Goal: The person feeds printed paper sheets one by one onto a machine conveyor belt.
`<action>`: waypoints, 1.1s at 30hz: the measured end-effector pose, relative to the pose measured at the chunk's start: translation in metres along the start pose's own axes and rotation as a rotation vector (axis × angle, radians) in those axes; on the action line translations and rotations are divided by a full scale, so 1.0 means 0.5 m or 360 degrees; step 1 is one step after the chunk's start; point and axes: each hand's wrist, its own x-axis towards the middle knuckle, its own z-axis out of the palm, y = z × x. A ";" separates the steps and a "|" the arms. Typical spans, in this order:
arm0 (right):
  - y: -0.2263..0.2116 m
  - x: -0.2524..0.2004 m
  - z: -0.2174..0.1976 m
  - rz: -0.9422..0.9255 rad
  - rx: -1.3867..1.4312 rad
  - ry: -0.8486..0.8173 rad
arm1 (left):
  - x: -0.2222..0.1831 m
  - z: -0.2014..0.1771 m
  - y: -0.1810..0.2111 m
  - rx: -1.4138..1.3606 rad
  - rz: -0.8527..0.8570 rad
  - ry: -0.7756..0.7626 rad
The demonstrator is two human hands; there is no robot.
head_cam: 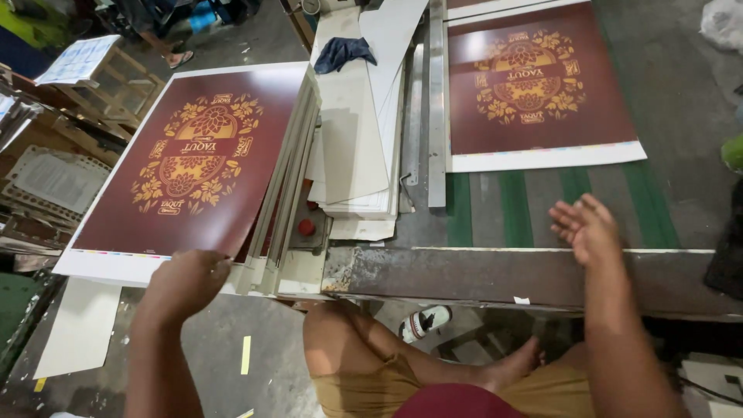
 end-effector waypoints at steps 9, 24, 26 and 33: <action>0.105 -0.238 0.133 0.0078 -0.0111 -0.0449 | -0.034 -0.029 0.089 0.0031 0.0196 0.1202; 0.248 -0.322 0.190 -0.0412 -0.0297 -0.0642 | -0.172 0.051 0.572 -0.1395 0.1684 0.1266; 0.196 -0.301 0.132 -0.0251 0.0283 -0.0297 | -0.133 0.085 0.518 -0.1271 0.1426 0.1277; 0.089 -0.248 -0.161 -0.0448 0.0167 0.0116 | -0.087 0.107 0.229 -0.0417 -0.0261 0.0984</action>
